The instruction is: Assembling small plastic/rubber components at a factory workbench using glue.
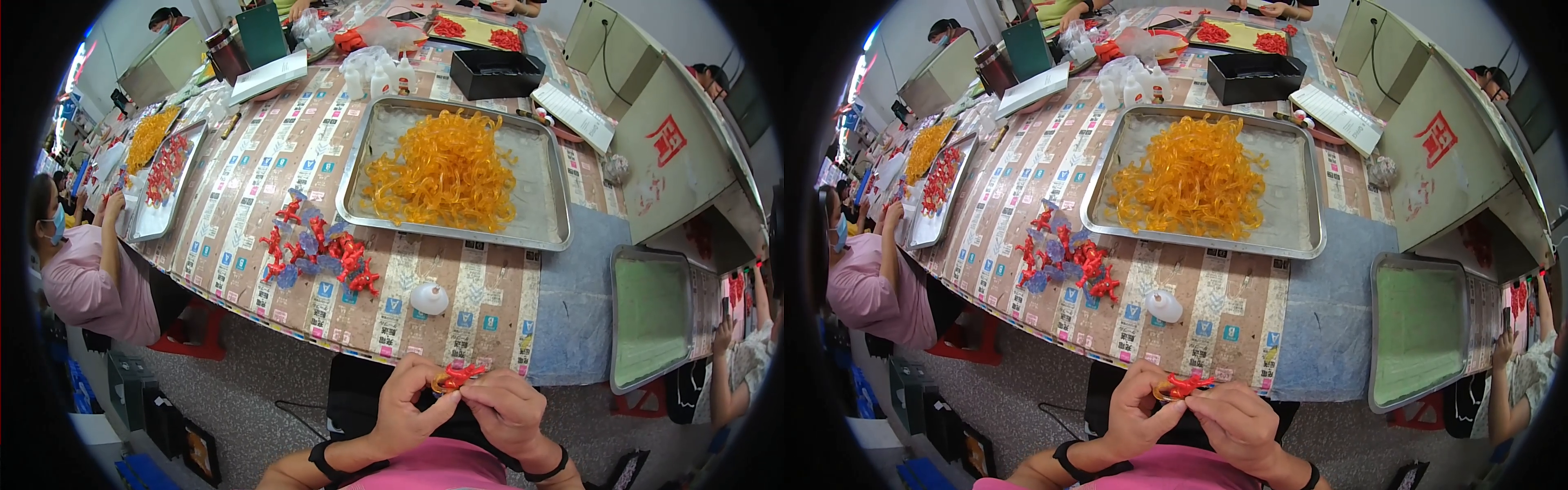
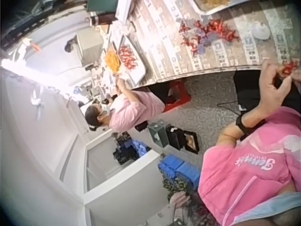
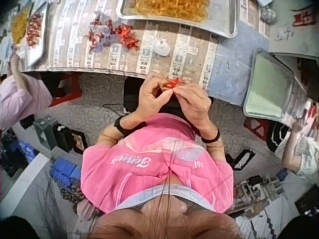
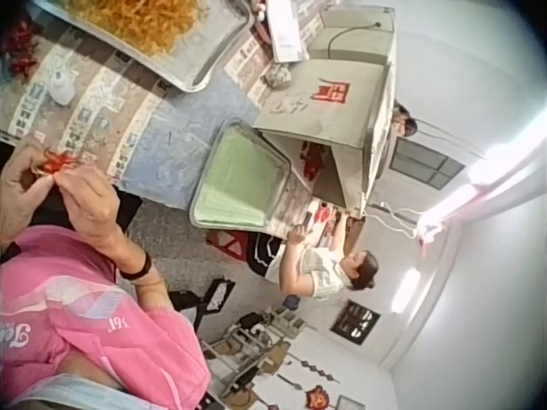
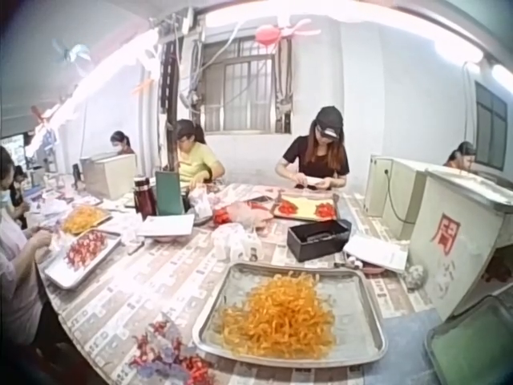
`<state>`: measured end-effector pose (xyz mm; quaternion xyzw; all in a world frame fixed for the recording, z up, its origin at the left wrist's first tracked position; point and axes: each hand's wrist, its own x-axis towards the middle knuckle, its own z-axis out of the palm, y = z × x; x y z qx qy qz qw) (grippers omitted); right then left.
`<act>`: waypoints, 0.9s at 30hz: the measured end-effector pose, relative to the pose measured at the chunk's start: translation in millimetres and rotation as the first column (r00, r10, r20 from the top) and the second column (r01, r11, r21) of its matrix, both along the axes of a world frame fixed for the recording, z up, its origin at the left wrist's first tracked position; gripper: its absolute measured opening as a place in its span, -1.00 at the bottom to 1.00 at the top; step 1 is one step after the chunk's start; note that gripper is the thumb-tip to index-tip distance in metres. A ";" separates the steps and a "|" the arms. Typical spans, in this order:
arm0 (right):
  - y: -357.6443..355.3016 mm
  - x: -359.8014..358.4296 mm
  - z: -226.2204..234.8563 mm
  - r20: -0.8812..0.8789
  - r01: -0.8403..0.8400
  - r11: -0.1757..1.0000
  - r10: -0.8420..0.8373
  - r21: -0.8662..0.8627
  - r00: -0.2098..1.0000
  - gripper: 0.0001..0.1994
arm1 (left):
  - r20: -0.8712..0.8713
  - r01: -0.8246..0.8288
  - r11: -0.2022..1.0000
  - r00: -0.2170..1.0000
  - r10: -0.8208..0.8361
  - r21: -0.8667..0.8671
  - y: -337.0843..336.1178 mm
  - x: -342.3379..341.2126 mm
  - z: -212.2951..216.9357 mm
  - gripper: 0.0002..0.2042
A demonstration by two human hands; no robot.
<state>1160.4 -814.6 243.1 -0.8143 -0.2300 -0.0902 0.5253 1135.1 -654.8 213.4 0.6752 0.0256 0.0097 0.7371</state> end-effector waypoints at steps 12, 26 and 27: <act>3.2 -1.8 15.3 -0.007 0.074 0.993 -0.075 -0.089 0.997 -0.78 | 0.485 -0.244 0.830 0.874 -0.036 0.501 6.4 16.8 7.4 -0.73; 10.1 -3.7 -8.2 0.307 0.199 0.974 -0.159 -0.104 0.938 -0.80 | 0.653 -0.304 0.717 0.708 -0.271 0.627 5.2 34.9 10.4 -0.62; 10.4 -2.9 -8.6 0.307 0.197 0.975 -0.157 -0.106 0.939 -0.80 | 0.663 -0.318 0.712 0.698 -0.270 0.626 4.6 35.0 10.5 -0.63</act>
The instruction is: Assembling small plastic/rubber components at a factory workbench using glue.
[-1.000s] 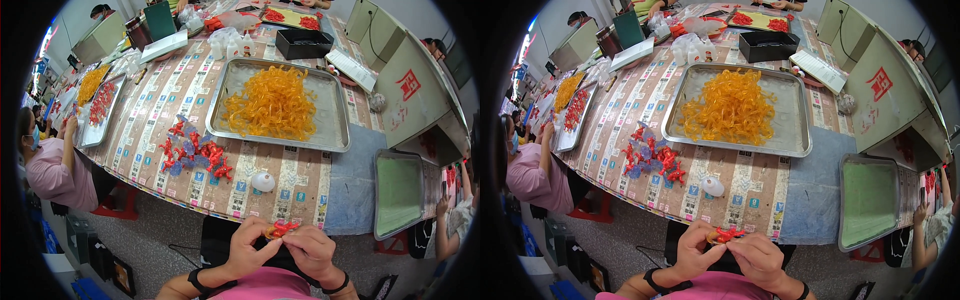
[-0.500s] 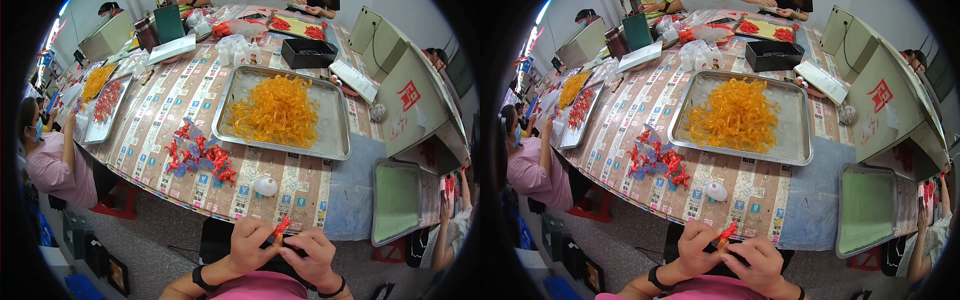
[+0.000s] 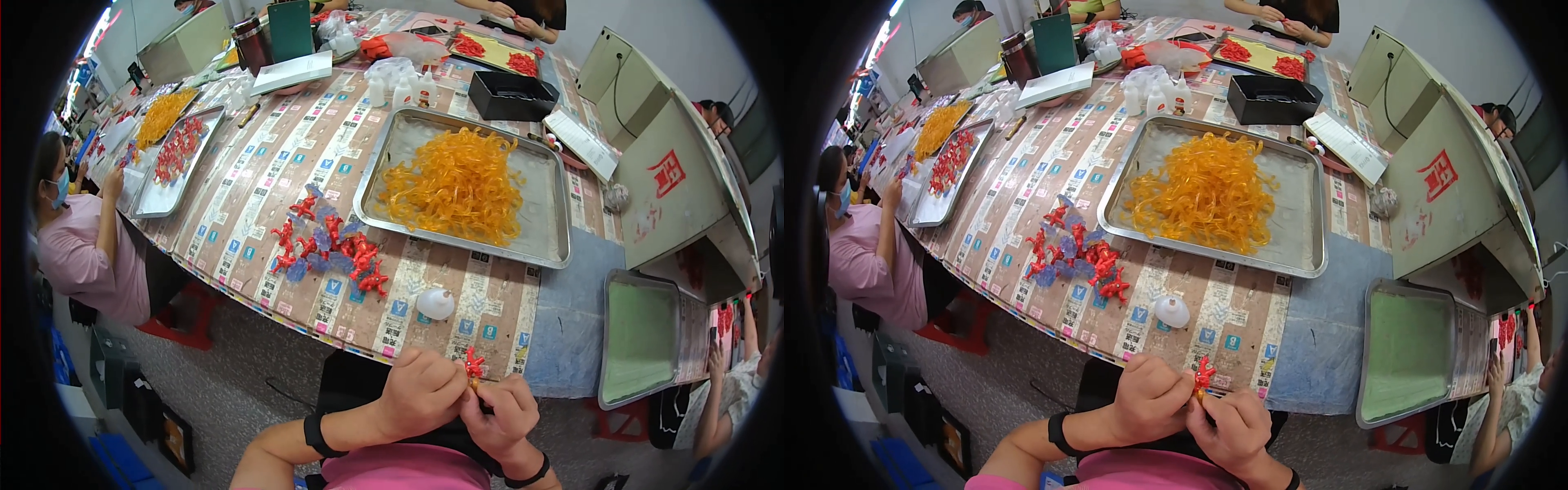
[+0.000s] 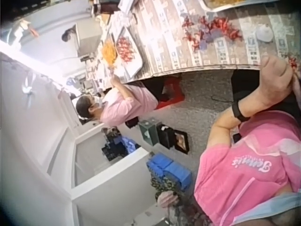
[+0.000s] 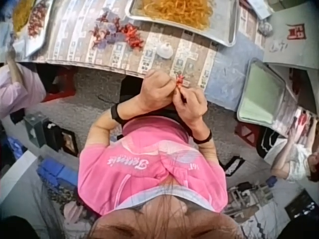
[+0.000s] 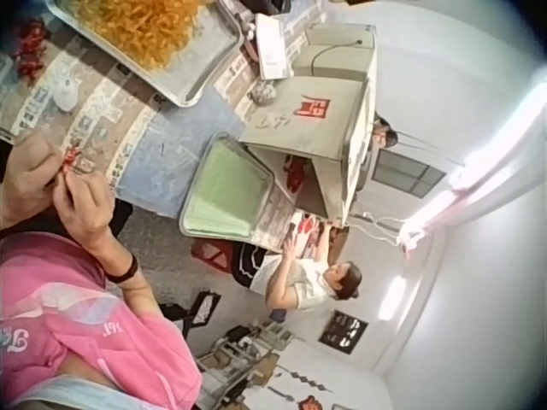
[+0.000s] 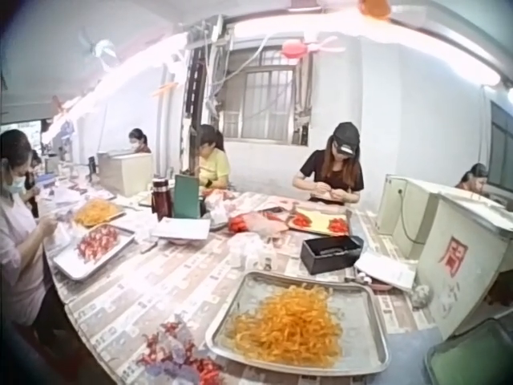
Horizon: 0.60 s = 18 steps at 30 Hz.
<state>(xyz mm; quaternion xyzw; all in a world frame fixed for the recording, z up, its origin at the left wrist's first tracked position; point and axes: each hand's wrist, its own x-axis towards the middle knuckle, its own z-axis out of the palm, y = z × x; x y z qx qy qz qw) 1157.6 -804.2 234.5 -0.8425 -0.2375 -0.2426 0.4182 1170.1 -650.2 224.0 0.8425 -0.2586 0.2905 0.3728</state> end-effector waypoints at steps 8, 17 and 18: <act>1.0 0.5 2.2 -0.111 0.134 0.991 -0.136 -0.025 0.985 -0.84 | 0.008 0.038 0.995 0.999 -0.038 0.088 1.6 3.1 1.9 -0.74; -0.3 3.5 -6.5 -0.040 0.189 0.982 -0.189 -0.018 0.981 -0.83 | 0.017 0.093 0.981 0.995 -0.097 0.168 -2.3 8.2 1.6 -0.76; 0.0 4.1 -7.0 -0.040 0.190 0.982 -0.191 -0.019 0.981 -0.83 | 0.020 0.090 0.979 0.995 -0.095 0.184 -2.4 8.5 2.2 -0.76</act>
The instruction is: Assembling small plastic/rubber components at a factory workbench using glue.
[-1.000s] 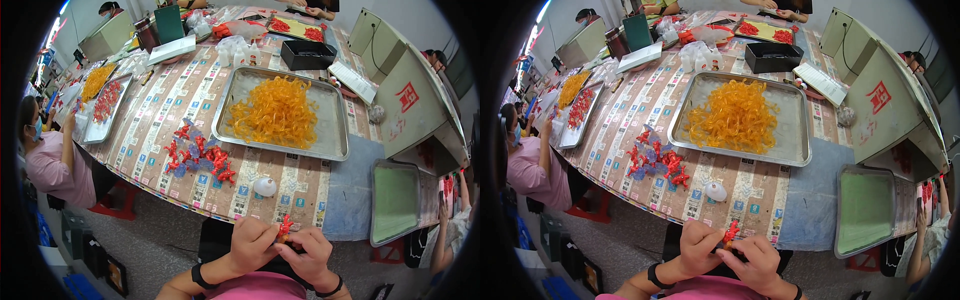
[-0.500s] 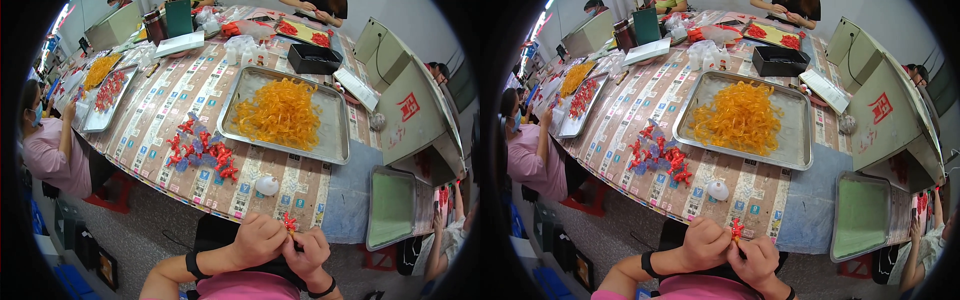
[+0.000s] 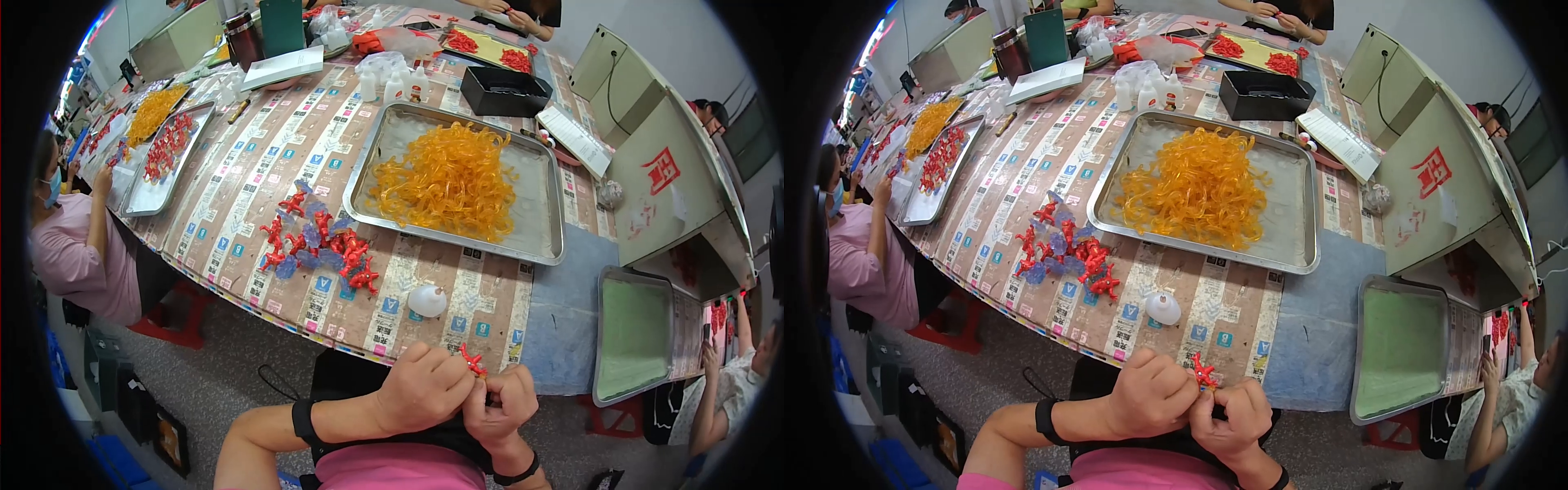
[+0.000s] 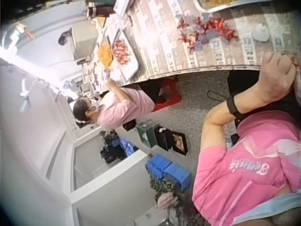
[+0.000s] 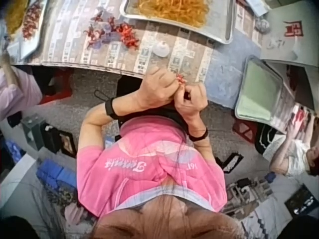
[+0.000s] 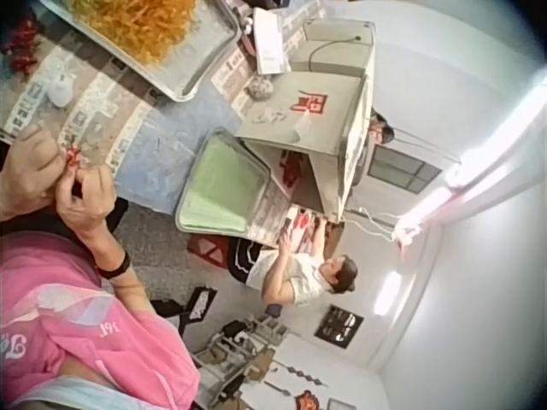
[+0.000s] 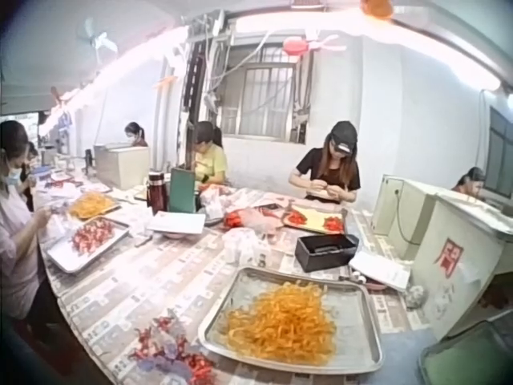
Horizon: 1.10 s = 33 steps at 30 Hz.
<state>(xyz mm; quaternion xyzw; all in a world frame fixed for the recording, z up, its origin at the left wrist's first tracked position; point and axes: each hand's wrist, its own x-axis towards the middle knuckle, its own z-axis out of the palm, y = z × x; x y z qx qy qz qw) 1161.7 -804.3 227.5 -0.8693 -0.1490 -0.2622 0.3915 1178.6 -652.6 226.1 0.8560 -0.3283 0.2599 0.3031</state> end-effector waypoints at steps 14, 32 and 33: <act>-9.0 -2.7 4.6 -0.422 0.214 0.371 0.684 0.904 0.595 -0.68 | 0.089 -0.019 0.998 0.996 0.023 -0.052 7.9 1.2 16.1 -0.72; -14.6 -1.1 14.0 -0.326 0.219 0.274 0.909 0.937 0.259 -0.33 | 0.136 -0.052 0.993 0.989 0.066 -0.103 9.3 -14.5 9.0 -0.55; -12.4 -1.0 16.0 -0.326 0.220 0.273 0.909 0.936 0.259 -0.33 | 0.129 -0.058 0.994 0.989 0.070 -0.098 9.5 -14.8 9.0 -0.54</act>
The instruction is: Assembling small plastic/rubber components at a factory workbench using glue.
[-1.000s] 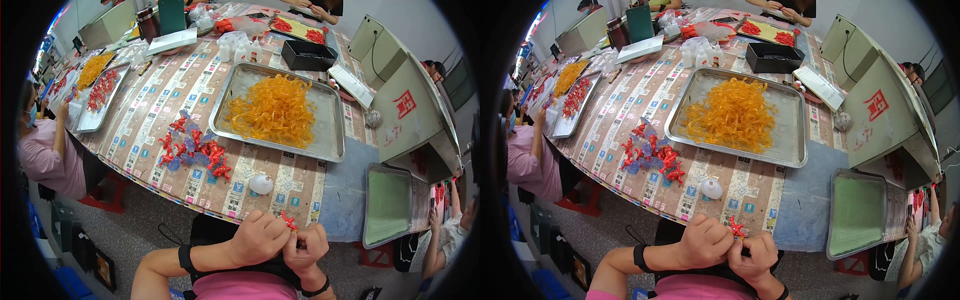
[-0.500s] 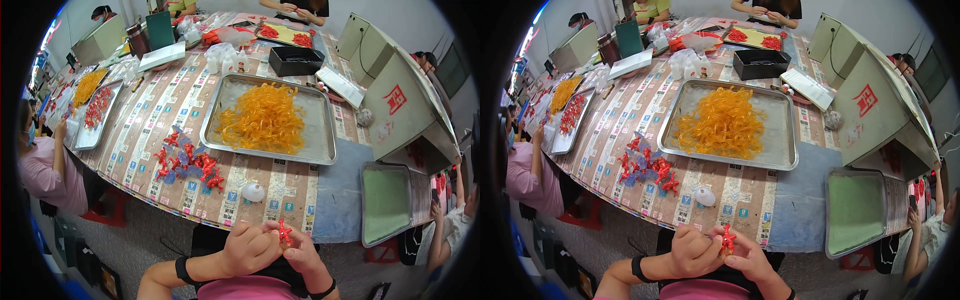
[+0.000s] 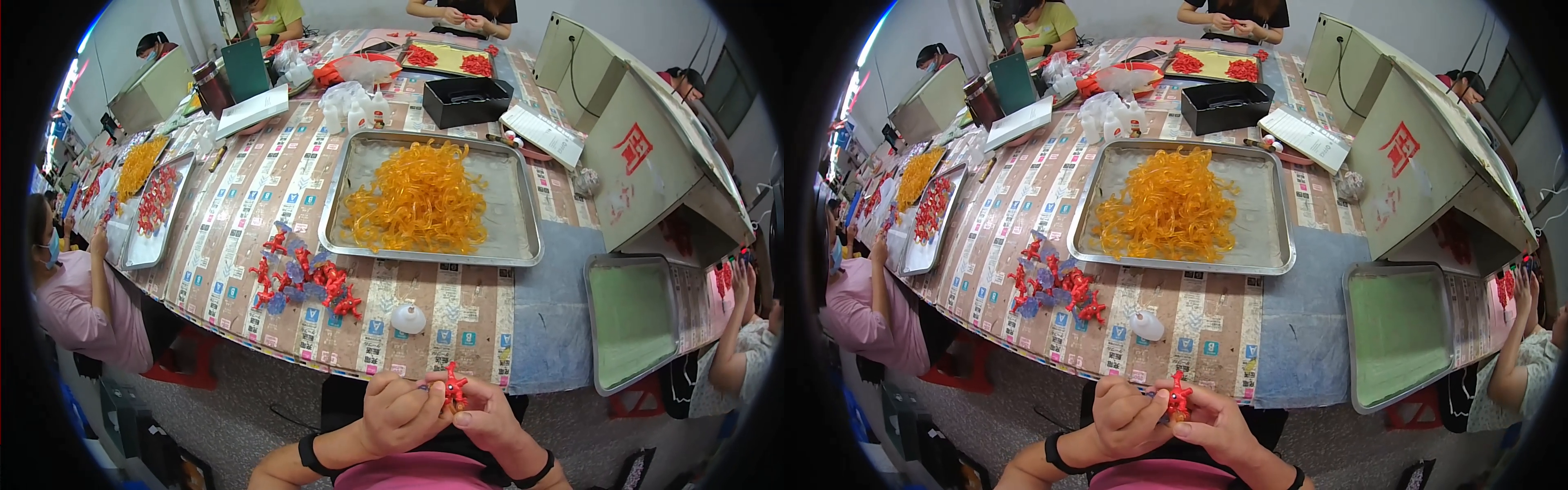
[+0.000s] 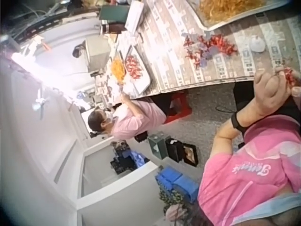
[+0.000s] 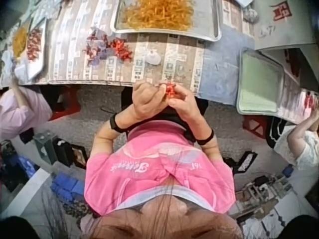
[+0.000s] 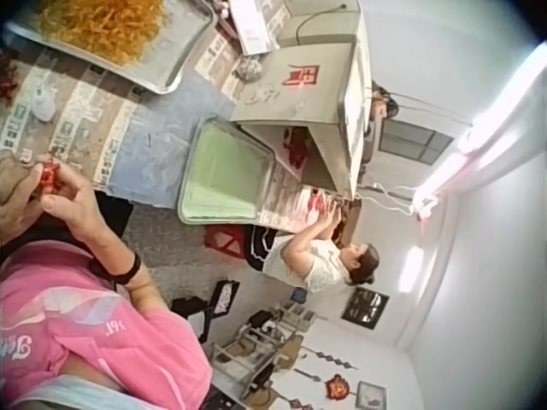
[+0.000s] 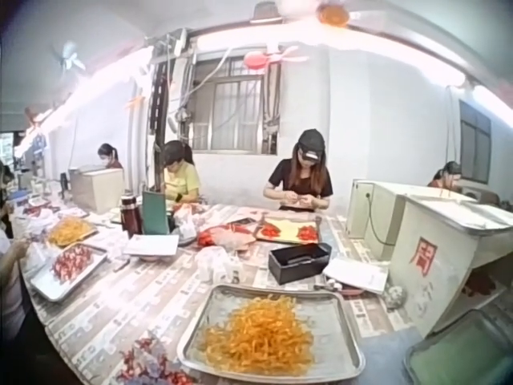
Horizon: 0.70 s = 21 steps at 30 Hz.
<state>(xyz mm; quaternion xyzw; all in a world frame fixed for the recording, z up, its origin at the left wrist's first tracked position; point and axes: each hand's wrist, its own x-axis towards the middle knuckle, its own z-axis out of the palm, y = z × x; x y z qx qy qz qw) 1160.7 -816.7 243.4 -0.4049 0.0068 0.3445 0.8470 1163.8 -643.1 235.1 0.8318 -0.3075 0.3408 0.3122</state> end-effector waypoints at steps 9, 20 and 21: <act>6.2 1.5 2.0 0.005 0.052 0.994 -0.051 -0.096 0.999 -0.29 | -0.012 -0.022 1.000 1.000 0.022 -0.013 1.5 -2.5 -5.3 -0.52; 1.4 2.5 -3.6 0.012 0.016 1.000 -0.016 -0.011 1.000 -0.33 | -0.022 -0.034 0.999 0.999 0.034 -0.020 -0.2 -2.1 -5.2 -0.52; 1.2 2.5 -3.6 0.011 0.014 1.000 -0.014 -0.011 1.000 -0.33 | -0.019 -0.035 0.999 0.999 0.034 -0.025 -0.6 -2.0 -5.1 -0.53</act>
